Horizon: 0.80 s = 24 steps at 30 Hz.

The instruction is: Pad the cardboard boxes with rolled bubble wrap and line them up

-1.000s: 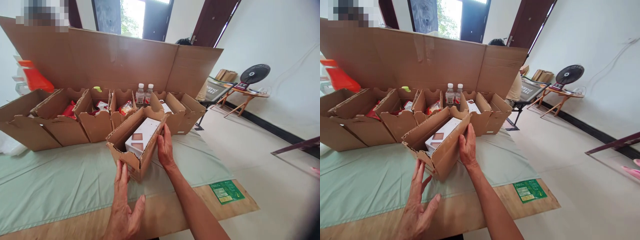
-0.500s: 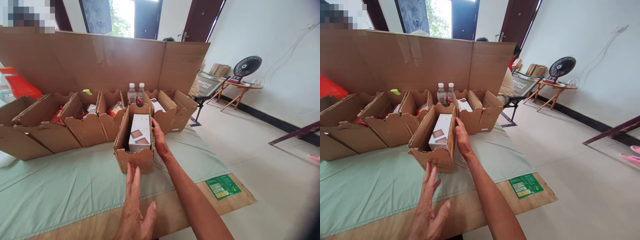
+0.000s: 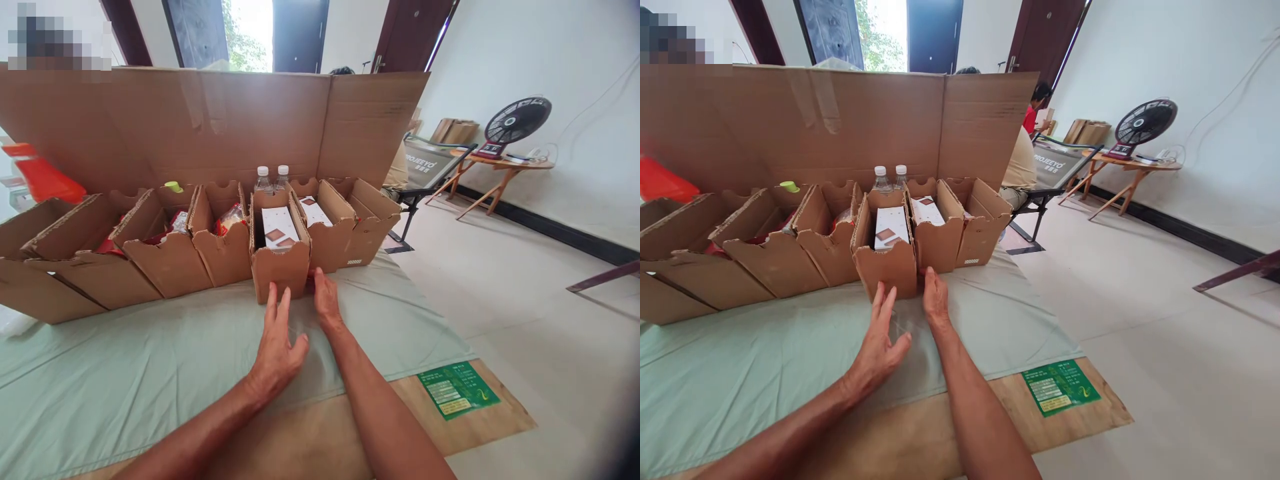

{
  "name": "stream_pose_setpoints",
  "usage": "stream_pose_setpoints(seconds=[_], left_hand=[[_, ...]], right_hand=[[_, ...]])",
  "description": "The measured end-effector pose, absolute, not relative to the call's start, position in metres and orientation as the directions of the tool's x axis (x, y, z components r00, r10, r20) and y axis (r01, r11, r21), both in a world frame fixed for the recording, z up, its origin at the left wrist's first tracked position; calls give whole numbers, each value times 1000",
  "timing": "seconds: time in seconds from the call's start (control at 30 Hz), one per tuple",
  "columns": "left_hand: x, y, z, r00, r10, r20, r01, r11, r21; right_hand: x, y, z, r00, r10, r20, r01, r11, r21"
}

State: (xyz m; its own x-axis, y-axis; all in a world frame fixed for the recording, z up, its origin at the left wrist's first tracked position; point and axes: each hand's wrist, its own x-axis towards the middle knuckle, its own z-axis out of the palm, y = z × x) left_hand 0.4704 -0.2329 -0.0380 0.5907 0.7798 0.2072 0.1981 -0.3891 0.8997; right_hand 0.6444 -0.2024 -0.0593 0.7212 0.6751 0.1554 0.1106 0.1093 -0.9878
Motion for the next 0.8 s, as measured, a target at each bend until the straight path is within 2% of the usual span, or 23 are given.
stream_pose_setpoints(seconds=[0.17, 0.33, 0.4, 0.5, 0.6, 0.7, 0.8], left_hand=[[498, -183, -40, 604, 758, 245, 240, -466, 851], [499, -176, -45, 631, 738, 237, 259, -489, 833], [476, -185, -52, 657, 717, 232, 277, -517, 810], [412, -207, -70, 765, 592, 256, 274, -658, 702], [338, -239, -94, 804, 484, 346, 209, -774, 597], [284, -271, -112, 745, 489, 455, 142, -782, 607], [263, -292, -116, 632, 632, 449, 165, -675, 719]], right_hand=[[643, -200, -66, 730, 661, 172, 170, 68, -983], [640, -203, -61, 710, 672, 209, 237, 51, -970], [635, -206, -54, 684, 688, 244, 276, 66, -959], [617, -214, -35, 617, 722, 312, 347, 107, -932], [588, -215, -4, 513, 772, 376, 404, 169, -899], [560, -196, 35, 318, 827, 465, 567, 227, -792], [543, -156, 72, 166, 880, 445, 804, 141, -578]])
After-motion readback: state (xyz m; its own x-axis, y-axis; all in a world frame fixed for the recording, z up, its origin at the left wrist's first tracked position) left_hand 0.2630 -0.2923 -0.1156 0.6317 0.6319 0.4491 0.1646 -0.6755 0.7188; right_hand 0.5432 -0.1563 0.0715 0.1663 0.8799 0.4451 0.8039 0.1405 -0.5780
